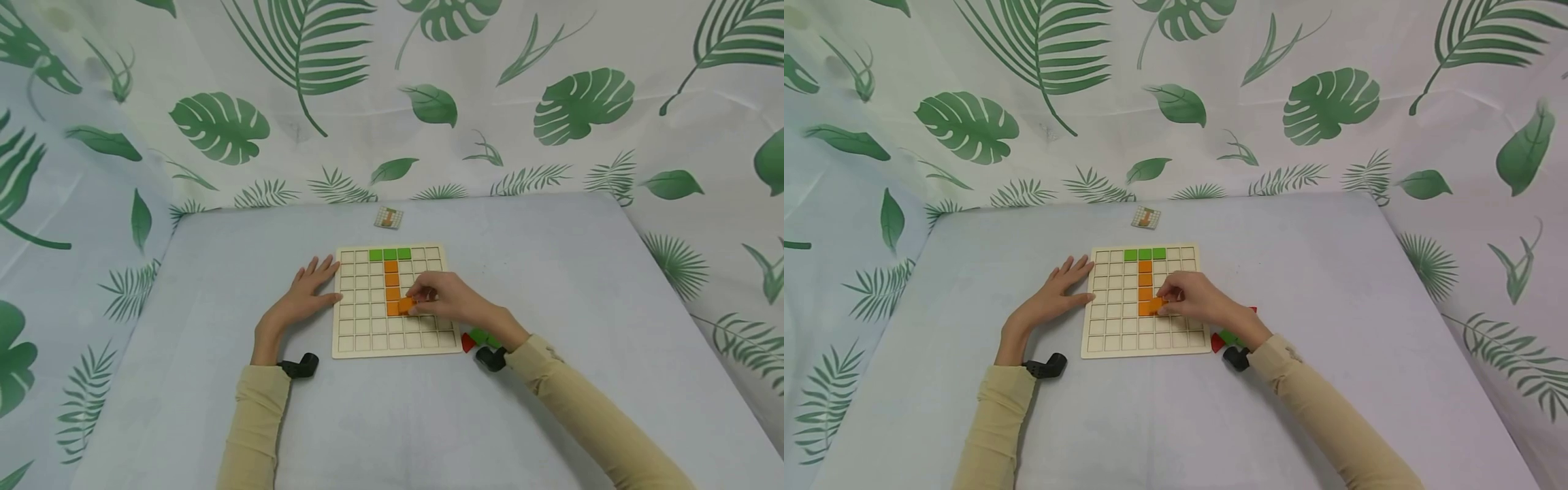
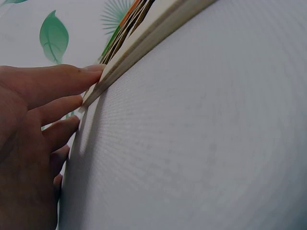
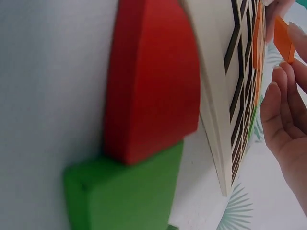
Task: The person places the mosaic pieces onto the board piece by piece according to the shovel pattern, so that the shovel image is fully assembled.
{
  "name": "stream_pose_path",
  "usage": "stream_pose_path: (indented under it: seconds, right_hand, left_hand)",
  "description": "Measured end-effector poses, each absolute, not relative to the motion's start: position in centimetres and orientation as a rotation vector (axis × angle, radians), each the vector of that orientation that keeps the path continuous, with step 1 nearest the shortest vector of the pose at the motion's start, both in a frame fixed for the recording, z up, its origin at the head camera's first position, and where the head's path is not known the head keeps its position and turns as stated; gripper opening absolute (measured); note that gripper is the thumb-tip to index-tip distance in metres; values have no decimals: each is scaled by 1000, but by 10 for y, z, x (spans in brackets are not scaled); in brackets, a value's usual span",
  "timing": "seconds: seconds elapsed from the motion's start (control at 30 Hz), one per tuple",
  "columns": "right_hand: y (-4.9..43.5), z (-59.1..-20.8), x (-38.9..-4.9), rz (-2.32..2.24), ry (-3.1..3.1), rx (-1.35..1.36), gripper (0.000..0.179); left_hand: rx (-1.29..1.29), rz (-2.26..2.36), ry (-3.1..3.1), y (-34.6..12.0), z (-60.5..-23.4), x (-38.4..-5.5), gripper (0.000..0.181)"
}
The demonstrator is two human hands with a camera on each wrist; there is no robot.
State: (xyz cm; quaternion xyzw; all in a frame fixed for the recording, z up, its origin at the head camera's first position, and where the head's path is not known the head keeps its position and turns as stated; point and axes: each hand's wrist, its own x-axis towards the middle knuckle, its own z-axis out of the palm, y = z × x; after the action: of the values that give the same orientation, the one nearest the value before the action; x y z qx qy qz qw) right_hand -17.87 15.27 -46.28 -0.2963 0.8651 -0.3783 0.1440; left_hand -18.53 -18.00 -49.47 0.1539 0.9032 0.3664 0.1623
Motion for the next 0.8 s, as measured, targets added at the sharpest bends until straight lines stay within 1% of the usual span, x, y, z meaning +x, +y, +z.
stream_pose_path:
  seconds: [0.8]
  right_hand:
    - [122, -468, -186, -971, 2495, -941, 20]
  left_hand:
    - [445, 1059, 2577, -181, -500, -187, 75]
